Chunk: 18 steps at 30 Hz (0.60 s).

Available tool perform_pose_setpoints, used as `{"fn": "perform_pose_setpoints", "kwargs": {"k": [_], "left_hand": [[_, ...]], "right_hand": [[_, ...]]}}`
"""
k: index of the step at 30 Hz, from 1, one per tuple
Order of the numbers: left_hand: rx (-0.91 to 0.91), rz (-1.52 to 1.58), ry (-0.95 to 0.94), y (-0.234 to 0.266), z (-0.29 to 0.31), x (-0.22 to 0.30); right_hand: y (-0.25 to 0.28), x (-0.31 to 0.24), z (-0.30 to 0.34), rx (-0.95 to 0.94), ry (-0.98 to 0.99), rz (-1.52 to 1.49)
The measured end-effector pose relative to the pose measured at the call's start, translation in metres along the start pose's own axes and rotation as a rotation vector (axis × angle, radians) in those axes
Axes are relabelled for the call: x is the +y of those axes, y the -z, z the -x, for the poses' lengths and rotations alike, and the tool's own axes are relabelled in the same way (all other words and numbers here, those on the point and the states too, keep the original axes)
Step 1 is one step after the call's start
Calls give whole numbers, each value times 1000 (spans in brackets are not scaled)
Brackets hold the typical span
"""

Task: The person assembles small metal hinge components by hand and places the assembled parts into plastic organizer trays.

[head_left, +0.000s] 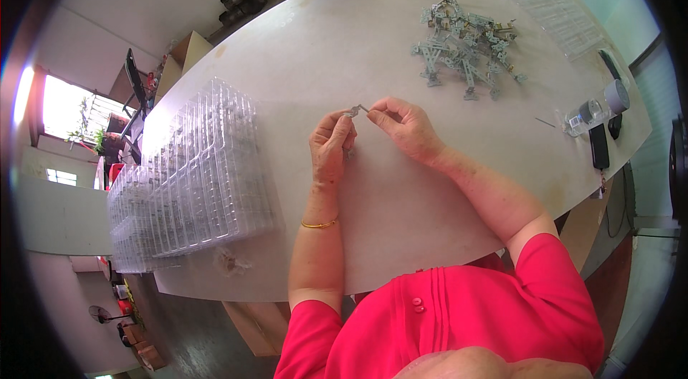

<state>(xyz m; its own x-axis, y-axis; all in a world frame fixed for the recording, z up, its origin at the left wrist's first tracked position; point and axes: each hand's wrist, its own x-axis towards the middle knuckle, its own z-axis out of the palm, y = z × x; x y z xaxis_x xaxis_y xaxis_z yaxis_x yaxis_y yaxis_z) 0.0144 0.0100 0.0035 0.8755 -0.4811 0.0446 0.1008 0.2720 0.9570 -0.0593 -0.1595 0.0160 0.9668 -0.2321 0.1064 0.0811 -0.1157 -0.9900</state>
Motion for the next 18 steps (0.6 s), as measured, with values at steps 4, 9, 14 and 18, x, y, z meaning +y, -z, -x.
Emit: {"fn": "perform_pose_setpoints", "kwargs": {"k": [4, 9, 14, 18], "left_hand": [[3, -20, -4, 0, 0, 0], [7, -134, -52, 1, 1, 0], [45, -296, -110, -1, 3, 3], [48, -320, -139, 0, 3, 3]], "right_hand": [[0, 1, 0, 14, 21, 44], [1, 1, 0, 24, 28, 90], [0, -1, 1, 46, 19, 69], [2, -4, 0, 12, -24, 50]]}}
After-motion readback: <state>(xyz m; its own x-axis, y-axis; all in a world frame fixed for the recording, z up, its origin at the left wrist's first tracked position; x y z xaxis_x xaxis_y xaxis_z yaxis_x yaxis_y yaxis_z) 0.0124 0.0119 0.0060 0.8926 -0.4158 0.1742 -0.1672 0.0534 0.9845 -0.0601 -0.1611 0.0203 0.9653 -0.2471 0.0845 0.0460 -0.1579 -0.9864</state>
